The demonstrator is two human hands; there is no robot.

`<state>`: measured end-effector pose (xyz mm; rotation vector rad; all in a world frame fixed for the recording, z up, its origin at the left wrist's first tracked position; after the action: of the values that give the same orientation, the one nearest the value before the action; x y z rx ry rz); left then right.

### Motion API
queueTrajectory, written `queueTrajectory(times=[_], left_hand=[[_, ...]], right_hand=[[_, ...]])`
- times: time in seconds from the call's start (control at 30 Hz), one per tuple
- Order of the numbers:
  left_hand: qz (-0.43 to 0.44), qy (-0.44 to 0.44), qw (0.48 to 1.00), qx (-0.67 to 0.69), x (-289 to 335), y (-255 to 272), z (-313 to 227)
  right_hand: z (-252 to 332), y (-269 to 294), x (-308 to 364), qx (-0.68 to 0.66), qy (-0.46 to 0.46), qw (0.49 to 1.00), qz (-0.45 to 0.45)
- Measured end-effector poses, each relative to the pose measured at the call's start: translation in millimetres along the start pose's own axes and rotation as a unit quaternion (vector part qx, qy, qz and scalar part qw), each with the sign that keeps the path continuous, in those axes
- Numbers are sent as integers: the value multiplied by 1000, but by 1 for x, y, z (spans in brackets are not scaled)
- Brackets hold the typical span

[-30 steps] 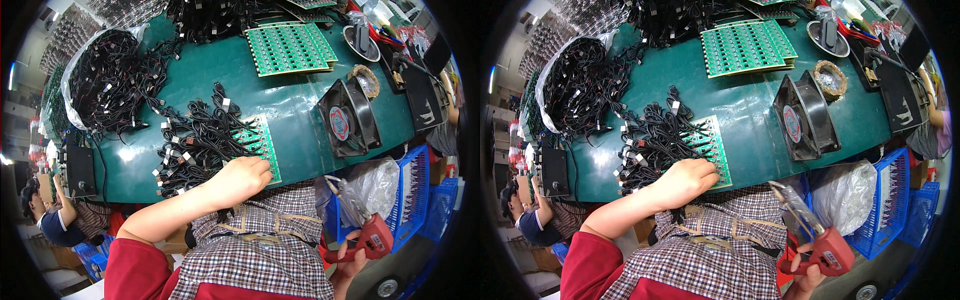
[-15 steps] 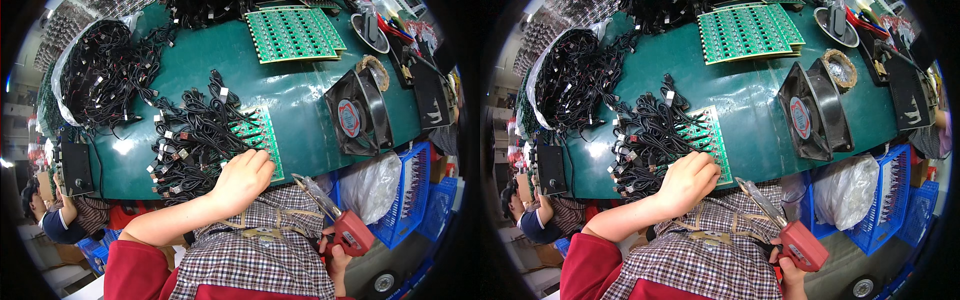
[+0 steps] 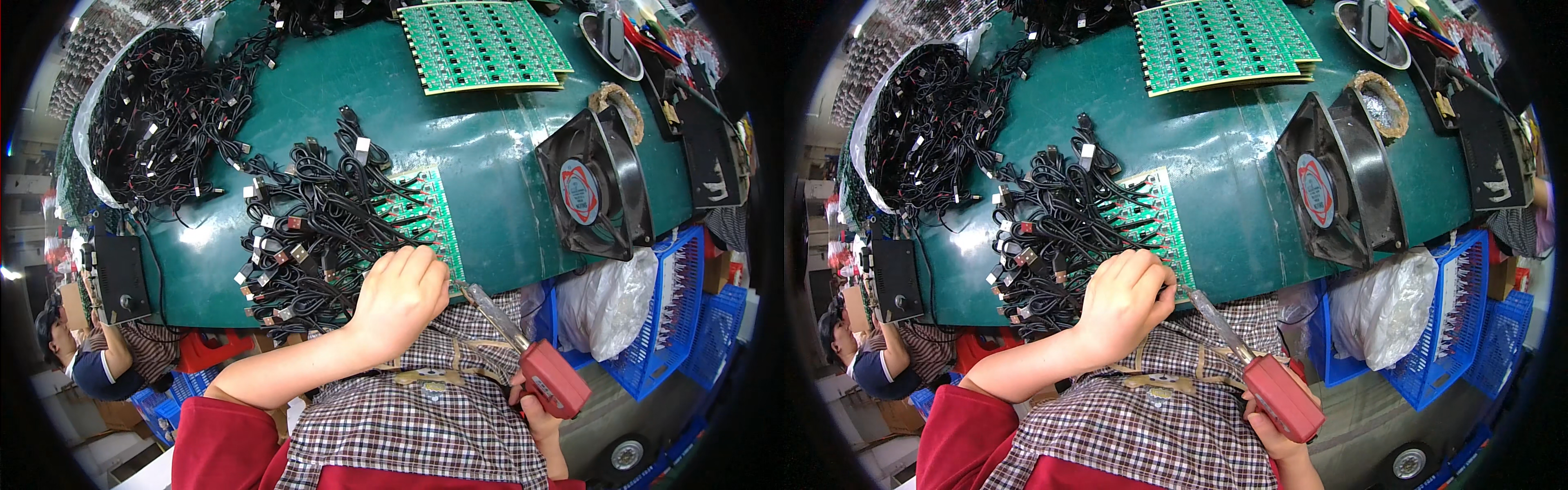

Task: The person assembles electronic components by soldering wire harnesses to circuit boards with a soldering iron.

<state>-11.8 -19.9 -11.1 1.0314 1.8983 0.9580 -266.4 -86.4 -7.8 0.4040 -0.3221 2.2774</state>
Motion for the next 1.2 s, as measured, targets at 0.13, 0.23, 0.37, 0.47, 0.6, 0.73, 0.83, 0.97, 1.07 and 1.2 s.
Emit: queueTrajectory(times=[0.13, 0.23, 0.37, 0.47, 0.6, 0.73, 0.83, 0.97, 1.07, 1.2], left_hand=[[-4, -1, 1000, 11, -1, 0, 1], [-3, -1, 1000, 19, -1, 0, 1], [-1, 2, 1000, 25, -2, 0, 0], [0, 0, 1000, 26, -2, 1, 0], [0, -2, 1000, 27, -4, -1, 1], [-1, -4, 999, 32, -6, -1, 2], [-4, 4, 1000, 18, 1, 6, 3], [35, -32, 999, 14, -1, 2, 3], [58, -82, 995, -3, 1, 7, -5], [-48, -101, 994, 3, -4, 48, 9]], right_hand=[[-12, 8, 6, 93, 5, 995, -17], [-8, 5, 4, 51, -14, 998, -24], [-24, 15, 11, 56, -16, 998, -22], [-26, 20, 12, 98, 10, 995, -20], [-5, 6, 3, 2, -5, 999, -50], [1, 1, 1, -47, -4, 995, -84], [1, 1, 1, -28, 3, 999, -24], [-25, 34, 9, 98, 64, 992, -44], [-1, 13, 11, 90, 59, 993, -42], [-2, 11, 8, 80, 62, 995, -12]])
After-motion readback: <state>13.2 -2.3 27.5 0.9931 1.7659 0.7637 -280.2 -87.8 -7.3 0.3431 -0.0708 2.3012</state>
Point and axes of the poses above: each hand's wrist, its own x-axis away from the middle knuckle, its own y-axis out of the back of the hand, z = x × y, the point moved 2 cm from there along -x, towards the middle knuckle, and after that the axes turned 3 degrees about -z, right-handed, at the moved point
